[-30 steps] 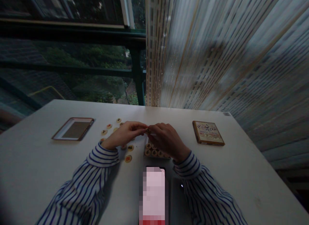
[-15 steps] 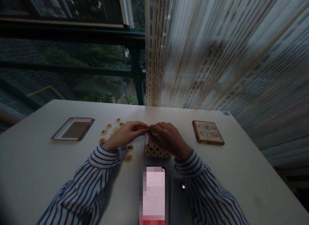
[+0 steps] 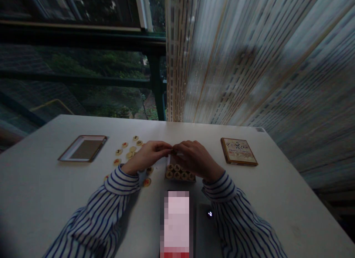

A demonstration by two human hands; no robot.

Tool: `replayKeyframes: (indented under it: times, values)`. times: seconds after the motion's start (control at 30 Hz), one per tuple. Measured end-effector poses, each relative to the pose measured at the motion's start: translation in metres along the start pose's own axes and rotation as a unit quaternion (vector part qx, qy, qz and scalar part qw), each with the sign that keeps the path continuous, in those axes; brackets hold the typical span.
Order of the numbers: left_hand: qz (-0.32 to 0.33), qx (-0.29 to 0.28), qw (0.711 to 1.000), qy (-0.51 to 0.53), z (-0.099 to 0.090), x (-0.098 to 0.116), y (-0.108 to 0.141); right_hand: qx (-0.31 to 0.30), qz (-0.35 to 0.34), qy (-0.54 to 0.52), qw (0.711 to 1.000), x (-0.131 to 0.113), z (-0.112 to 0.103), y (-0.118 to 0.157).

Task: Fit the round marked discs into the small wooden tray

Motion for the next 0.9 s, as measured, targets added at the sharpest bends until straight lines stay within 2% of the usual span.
replayKeyframes:
  times: [0.2,0.5,0.7,0.9]
  values:
    - [-0.008,0.016,1.0,0.008,0.0,-0.007,-0.001,0.002,0.002,0.007,1.0,0.002,0.0,0.0]
    - [0.011,0.07,0.982,-0.176,-0.01,-0.015,0.001,-0.024,0.028,0.03,0.999,0.019,0.0,0.003]
    - [-0.002,0.054,0.964,-0.259,-0.01,-0.014,0.004,-0.05,0.038,0.038,0.997,0.028,0.003,0.005]
    - [-0.003,0.039,0.957,-0.289,-0.007,-0.02,0.004,-0.097,0.056,0.067,0.991,0.03,0.01,0.006]
Point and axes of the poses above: each hand's wrist, its own y-axis away from the middle knuckle, its own z-axis out of the palm, x = y × z, the point moved 3 cm from there along -y, towards the middle knuckle, and after that the axes turned 2 degrees about z, right-handed, at the moved point
